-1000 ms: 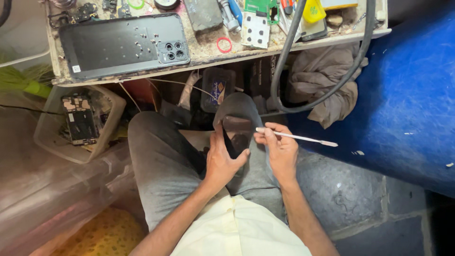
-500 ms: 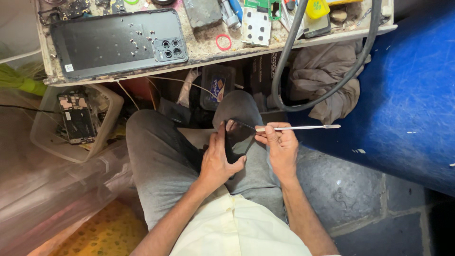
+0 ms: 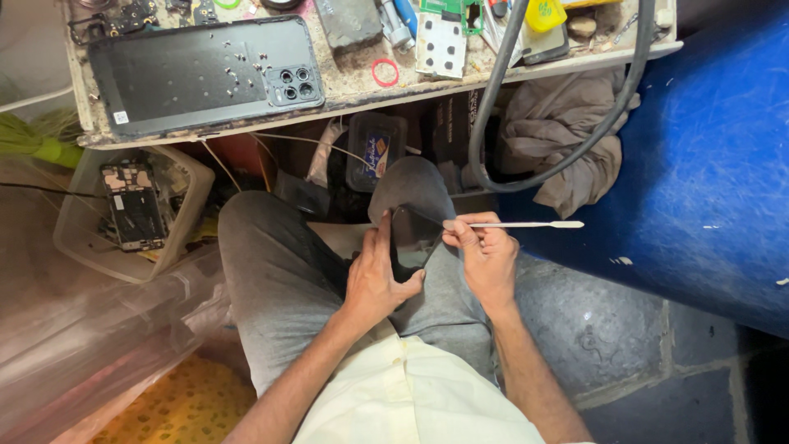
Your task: The person uses a plastic spudger to pry open the back cover of a smartphone, then removes the battery and places the cover on the table. The person continues to manipulate the phone's internal components and connect a charging cable.
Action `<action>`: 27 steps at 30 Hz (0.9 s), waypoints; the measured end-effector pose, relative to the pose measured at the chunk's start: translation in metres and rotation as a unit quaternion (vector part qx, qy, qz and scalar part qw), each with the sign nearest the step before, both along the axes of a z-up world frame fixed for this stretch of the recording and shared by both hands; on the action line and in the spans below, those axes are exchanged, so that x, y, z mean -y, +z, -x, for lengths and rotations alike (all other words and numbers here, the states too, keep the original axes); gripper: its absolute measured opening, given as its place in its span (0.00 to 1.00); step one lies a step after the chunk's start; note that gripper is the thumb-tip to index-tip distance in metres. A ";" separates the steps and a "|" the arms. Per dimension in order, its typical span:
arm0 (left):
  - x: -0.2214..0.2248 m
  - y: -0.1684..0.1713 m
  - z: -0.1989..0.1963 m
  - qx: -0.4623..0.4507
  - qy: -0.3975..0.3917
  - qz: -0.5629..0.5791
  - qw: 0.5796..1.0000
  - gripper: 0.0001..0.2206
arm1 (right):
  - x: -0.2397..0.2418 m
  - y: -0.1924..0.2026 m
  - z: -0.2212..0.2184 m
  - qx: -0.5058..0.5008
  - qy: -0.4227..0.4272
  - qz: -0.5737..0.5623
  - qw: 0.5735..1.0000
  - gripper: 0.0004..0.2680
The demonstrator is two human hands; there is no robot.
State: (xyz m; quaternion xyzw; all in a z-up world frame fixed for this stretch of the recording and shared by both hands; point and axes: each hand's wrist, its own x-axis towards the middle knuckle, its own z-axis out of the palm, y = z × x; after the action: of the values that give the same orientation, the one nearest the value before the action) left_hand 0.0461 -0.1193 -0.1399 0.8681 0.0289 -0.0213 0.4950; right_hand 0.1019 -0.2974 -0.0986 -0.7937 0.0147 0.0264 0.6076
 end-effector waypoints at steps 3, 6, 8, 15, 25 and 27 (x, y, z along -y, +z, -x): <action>-0.001 0.001 -0.001 -0.019 -0.007 -0.008 1.000 0.54 | -0.003 0.009 -0.003 0.004 0.005 0.064 0.998 0.05; -0.003 0.001 -0.002 -0.020 -0.014 -0.014 1.000 0.53 | -0.003 0.014 -0.008 0.013 0.021 0.096 0.995 0.04; -0.003 0.001 -0.002 -0.014 -0.012 -0.016 1.000 0.53 | -0.003 0.014 -0.012 0.009 0.026 0.108 0.994 0.04; -0.005 0.000 -0.003 0.009 -0.018 -0.014 1.000 0.52 | -0.005 0.014 -0.015 0.022 0.038 0.123 0.991 0.04; -0.006 0.005 -0.004 0.012 -0.017 0.001 1.000 0.51 | -0.010 0.013 -0.015 0.047 0.037 0.174 0.983 0.03; -0.006 0.005 -0.004 0.005 -0.018 -0.001 1.000 0.51 | -0.007 0.012 -0.018 0.049 0.048 0.174 0.982 0.04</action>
State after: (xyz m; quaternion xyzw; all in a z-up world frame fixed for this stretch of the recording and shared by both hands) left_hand 0.0499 -0.1130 -0.1346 0.8690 0.0111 -0.0261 0.4939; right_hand 0.1195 -0.2903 -0.0864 -0.8873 -0.0491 0.0136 0.4584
